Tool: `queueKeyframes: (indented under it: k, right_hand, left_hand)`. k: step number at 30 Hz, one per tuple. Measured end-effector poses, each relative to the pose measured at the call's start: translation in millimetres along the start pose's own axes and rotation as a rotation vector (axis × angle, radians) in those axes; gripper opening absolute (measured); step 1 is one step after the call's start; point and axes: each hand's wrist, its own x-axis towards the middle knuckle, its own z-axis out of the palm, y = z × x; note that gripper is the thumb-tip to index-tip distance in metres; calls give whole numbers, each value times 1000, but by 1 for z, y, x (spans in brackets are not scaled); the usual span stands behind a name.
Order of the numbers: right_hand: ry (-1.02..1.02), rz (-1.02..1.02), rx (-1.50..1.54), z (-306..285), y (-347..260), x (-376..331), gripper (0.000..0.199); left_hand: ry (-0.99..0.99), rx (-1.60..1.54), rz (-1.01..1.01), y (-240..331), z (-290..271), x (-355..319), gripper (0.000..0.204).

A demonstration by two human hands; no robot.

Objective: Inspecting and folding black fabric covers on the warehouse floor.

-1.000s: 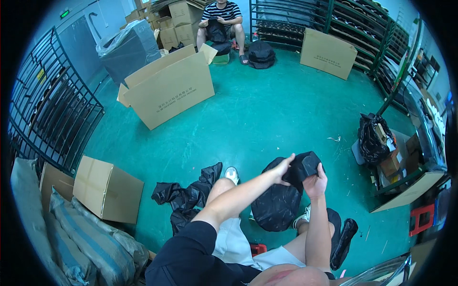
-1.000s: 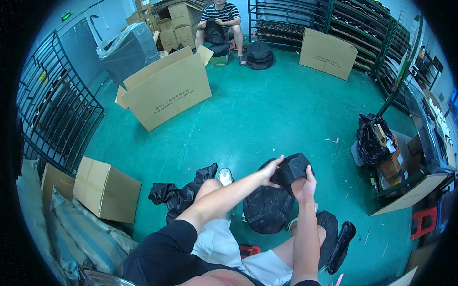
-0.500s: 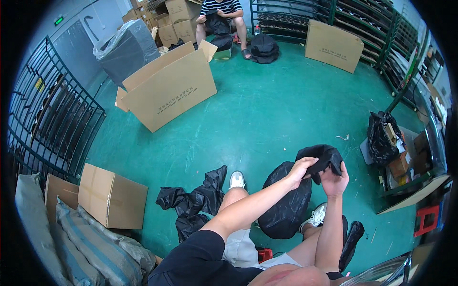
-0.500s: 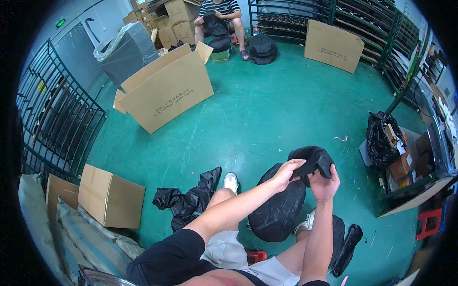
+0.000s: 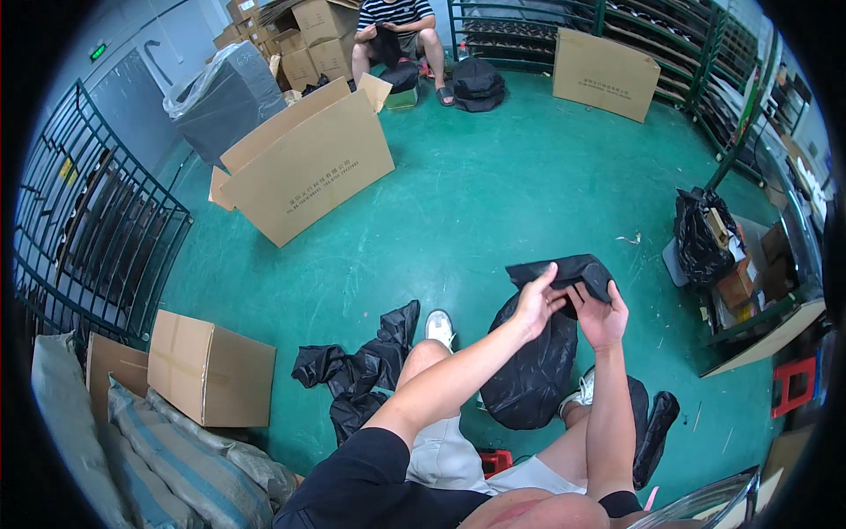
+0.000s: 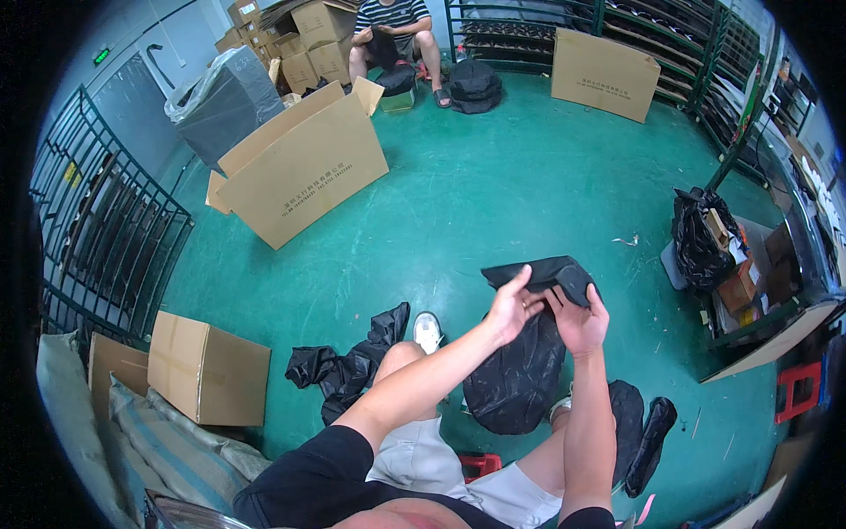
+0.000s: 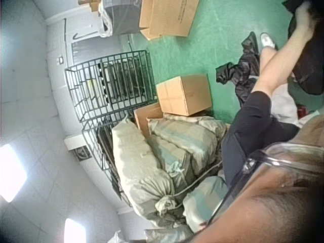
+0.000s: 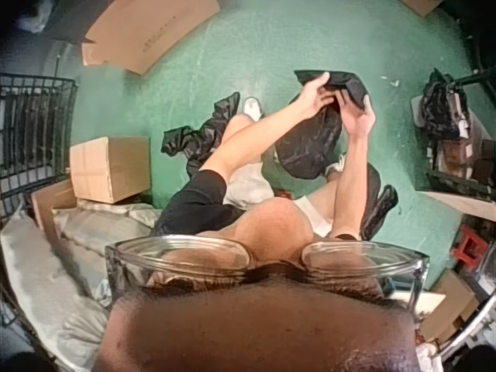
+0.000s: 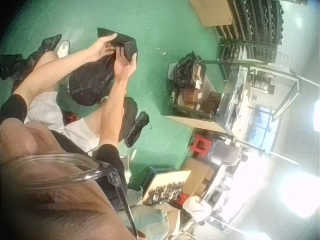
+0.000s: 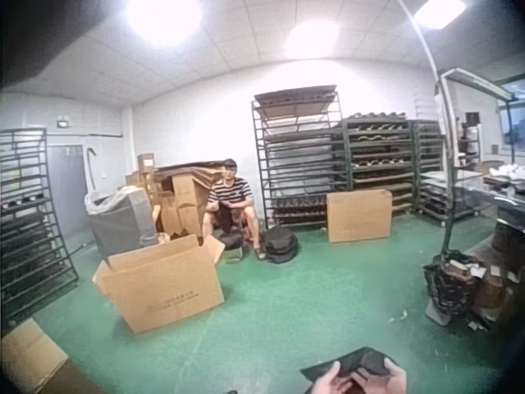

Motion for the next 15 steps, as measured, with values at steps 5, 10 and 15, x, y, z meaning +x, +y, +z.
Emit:
queueKeyframes:
  k: [5,10,15]
  right_hand:
    - [194,-42,-169,21,-3,-4,43]
    - [242,7,-157,28,-2,-12,46]
    - [310,108,-228,12,3,-14,49]
  left_hand:
    - [-148,-206,145,23,-2,7,19]
    - [-223,-208,161,19,-18,6,29]
    - [-318,-370,77,23,-9,-7,31]
